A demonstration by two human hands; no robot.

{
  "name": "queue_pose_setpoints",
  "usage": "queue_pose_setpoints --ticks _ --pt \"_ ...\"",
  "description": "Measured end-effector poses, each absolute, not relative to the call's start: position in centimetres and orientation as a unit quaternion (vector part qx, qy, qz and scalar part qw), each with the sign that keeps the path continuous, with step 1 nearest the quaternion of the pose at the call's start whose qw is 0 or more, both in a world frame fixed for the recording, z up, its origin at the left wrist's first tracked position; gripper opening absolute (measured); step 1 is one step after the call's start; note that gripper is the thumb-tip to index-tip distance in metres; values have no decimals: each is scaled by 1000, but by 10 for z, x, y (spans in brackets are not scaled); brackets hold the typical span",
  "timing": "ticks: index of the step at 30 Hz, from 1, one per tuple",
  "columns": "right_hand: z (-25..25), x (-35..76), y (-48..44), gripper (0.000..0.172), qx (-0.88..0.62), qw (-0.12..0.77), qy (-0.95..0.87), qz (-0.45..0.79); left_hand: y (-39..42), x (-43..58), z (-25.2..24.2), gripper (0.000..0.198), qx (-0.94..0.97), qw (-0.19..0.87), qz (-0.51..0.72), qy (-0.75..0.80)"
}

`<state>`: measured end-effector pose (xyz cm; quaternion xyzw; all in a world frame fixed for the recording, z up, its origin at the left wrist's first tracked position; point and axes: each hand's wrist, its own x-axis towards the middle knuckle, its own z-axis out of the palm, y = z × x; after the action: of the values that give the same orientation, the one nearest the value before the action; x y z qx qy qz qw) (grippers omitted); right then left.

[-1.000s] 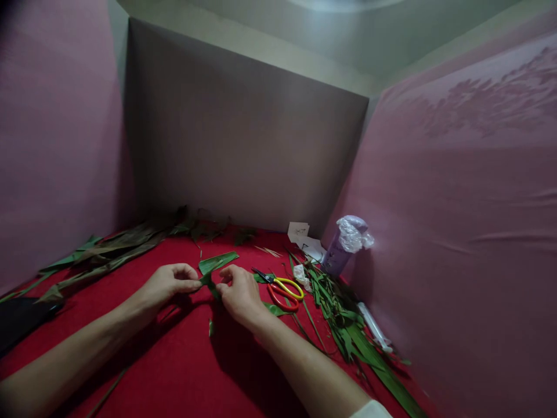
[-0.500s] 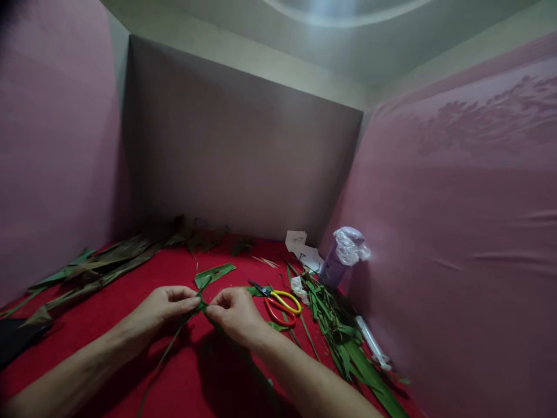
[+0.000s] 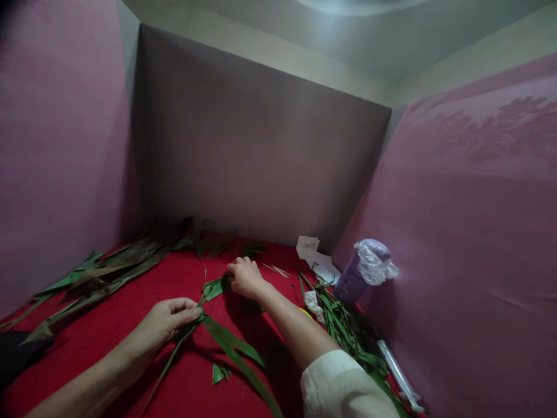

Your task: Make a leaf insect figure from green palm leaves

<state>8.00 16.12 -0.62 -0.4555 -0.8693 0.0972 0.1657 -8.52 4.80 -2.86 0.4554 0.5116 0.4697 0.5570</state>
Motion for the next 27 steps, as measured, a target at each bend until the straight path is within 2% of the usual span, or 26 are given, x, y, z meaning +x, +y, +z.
queue_pose_setpoints --ticks 4,7,14,18,20,22,27 --pt "-6 83 164 7 -463 178 -862 109 47 -83 -27 27 456 546 468 524" --pt "-2 90 160 3 -481 213 -839 139 47 -83 -27 26 459 563 467 505" --pt "12 109 109 9 -496 307 -776 241 35 -80 -7 20 457 604 477 446" --pt "18 116 64 9 -484 351 -759 260 18 -72 13 9 523 556 503 406" --pt "20 119 46 7 -453 398 -778 179 11 -68 17 9 545 566 476 397" --pt "22 123 35 8 -426 402 -805 98 7 -64 16 12 554 577 447 399" --pt "17 133 26 17 -368 341 -857 -119 2 -58 13 10 561 552 457 415"
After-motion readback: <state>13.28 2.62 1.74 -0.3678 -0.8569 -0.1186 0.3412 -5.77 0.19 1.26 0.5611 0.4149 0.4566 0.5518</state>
